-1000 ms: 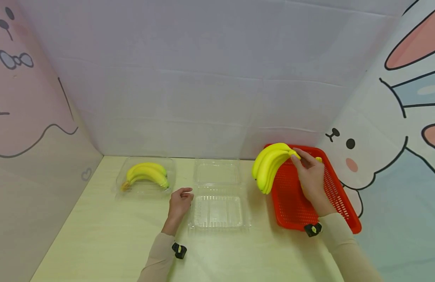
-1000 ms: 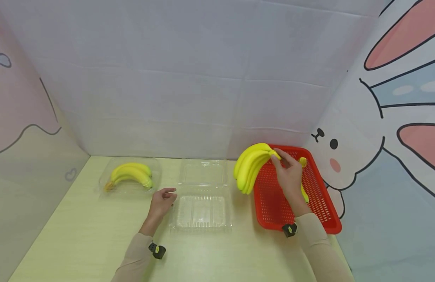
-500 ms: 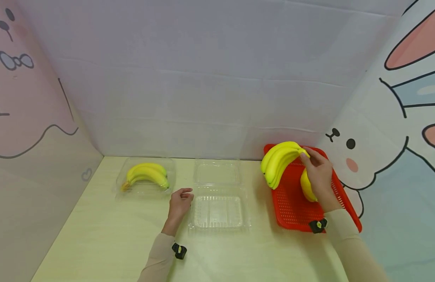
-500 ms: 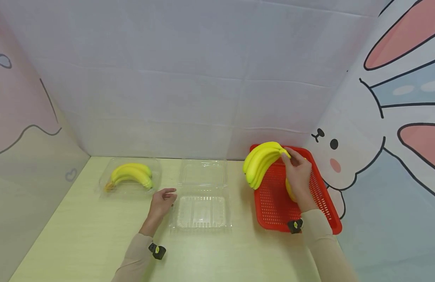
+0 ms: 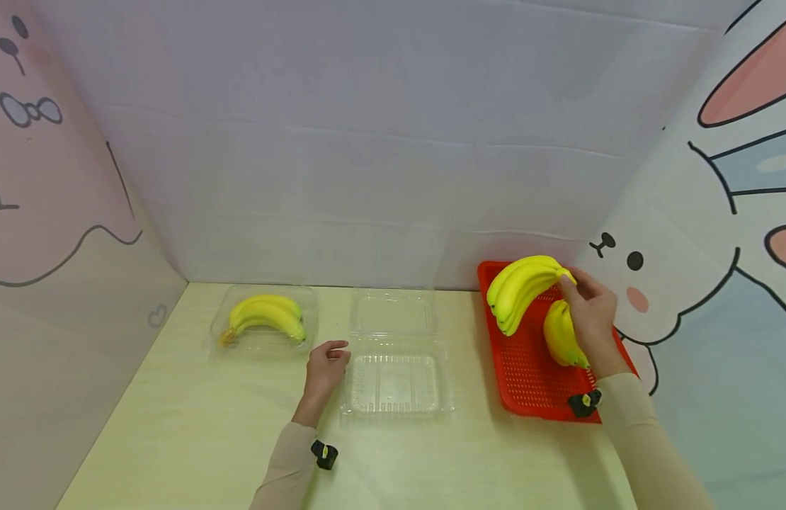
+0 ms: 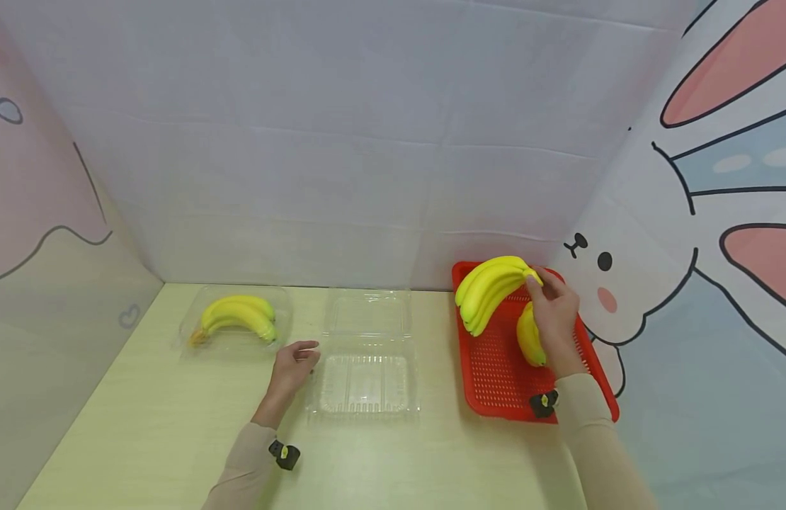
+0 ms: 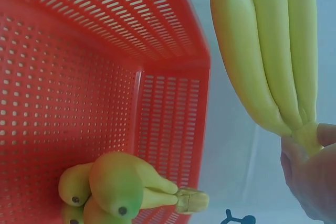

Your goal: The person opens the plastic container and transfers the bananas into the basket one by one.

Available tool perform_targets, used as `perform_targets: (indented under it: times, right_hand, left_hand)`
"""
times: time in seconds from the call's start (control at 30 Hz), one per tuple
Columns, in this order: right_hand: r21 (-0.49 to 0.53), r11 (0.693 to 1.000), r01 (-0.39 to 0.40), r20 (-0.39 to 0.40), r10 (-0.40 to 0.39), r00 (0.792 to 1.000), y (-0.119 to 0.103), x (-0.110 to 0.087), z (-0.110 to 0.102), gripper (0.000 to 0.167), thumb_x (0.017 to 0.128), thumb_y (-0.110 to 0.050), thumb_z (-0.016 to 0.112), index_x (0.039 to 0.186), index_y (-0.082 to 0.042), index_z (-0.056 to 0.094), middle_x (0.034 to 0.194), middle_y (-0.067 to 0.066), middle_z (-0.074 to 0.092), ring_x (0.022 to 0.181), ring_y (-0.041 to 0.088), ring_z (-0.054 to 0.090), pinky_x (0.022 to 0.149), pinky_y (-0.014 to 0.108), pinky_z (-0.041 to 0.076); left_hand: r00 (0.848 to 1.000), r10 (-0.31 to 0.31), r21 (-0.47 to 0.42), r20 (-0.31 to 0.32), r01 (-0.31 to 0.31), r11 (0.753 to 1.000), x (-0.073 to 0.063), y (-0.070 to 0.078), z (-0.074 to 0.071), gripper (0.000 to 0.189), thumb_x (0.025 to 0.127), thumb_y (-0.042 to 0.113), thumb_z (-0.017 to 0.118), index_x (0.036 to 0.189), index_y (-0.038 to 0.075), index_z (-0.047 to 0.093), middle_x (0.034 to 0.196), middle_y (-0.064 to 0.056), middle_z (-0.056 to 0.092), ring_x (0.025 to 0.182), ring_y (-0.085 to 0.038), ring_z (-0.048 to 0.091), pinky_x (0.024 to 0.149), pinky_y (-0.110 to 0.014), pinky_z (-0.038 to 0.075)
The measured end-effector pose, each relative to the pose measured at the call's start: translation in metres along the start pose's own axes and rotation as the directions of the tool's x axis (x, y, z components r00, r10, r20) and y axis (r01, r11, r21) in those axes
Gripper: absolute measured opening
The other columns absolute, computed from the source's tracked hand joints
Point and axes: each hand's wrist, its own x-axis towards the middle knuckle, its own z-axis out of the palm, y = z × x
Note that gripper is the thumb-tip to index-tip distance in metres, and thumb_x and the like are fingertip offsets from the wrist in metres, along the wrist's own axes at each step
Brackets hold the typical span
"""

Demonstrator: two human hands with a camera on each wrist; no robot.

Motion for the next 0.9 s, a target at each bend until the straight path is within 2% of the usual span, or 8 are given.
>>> perform_targets:
  times: [0.1,0.23,0.53,0.7,0.8,0.9]
  right_hand:
    - [-0.016,1.0,-0.016,-0.009,0.016,1.0,0.003,0.005,-0.004,0.044,0.1,-0.02,0.068,0.141,-0.004,0.062,0.118,-0.003,0.067,0.103,0.01,0.062,0.082,0.009,0.051]
    - [-0.088,0.996,-0.008,-0.027,0.006,1.0,0.007,0.01,-0.009,0.041,0.101,-0.021,0.067,0.138,-0.005,0.065,0.114,-0.005,0.068,0.098,0.008,0.063,0.081,0.01,0.051]
    - [-0.253,0.966,-0.059,-0.051,0.048,0.998,0.015,0.02,-0.018,0.046,0.103,-0.032,0.062,0.144,-0.011,0.062,0.124,-0.004,0.065,0.103,0.007,0.059,0.083,0.008,0.049]
    - [-0.305,0.948,-0.091,-0.079,0.07,0.994,0.018,0.024,-0.02,0.047,0.104,-0.034,0.059,0.146,-0.013,0.059,0.135,0.003,0.062,0.109,0.007,0.056,0.096,0.015,0.048]
    - [-0.296,0.949,-0.111,-0.084,0.09,0.992,0.019,0.025,-0.02,0.048,0.104,-0.032,0.059,0.148,-0.012,0.057,0.144,0.006,0.059,0.113,0.007,0.055,0.101,0.017,0.047]
    - [-0.291,0.949,-0.119,-0.084,0.099,0.992,0.022,0.025,-0.021,0.047,0.104,-0.03,0.06,0.148,-0.011,0.057,0.145,0.007,0.057,0.112,0.006,0.056,0.098,0.014,0.047]
  left_hand:
    - [1.0,0.003,0.002,0.0,-0.003,1.0,0.0,0.0,0.0,0.026,0.096,0.002,0.065,0.119,-0.008,0.069,0.094,-0.015,0.067,0.077,-0.018,0.06,0.062,-0.022,0.05]
    - [1.0,-0.001,0.005,0.0,0.001,1.0,0.0,0.0,0.0,0.026,0.096,0.002,0.065,0.12,-0.008,0.069,0.094,-0.015,0.067,0.079,-0.019,0.06,0.062,-0.022,0.05]
    - [1.0,0.0,0.004,0.007,0.0,1.0,0.0,-0.001,0.001,0.026,0.096,0.002,0.065,0.12,-0.008,0.069,0.094,-0.014,0.067,0.076,-0.018,0.061,0.062,-0.023,0.051]
    - [1.0,0.004,-0.004,0.008,-0.004,1.0,0.0,-0.002,0.0,0.026,0.096,0.002,0.064,0.12,-0.008,0.068,0.096,-0.016,0.068,0.078,-0.021,0.063,0.062,-0.023,0.051]
    - [1.0,0.003,-0.009,0.006,-0.003,1.0,0.0,-0.002,0.0,0.027,0.096,0.002,0.064,0.12,-0.008,0.068,0.097,-0.017,0.068,0.079,-0.024,0.064,0.062,-0.023,0.052]
    - [1.0,0.004,-0.014,0.006,-0.004,1.0,0.0,-0.001,0.001,0.026,0.096,0.002,0.064,0.12,-0.008,0.068,0.097,-0.017,0.068,0.081,-0.027,0.065,0.062,-0.023,0.051]
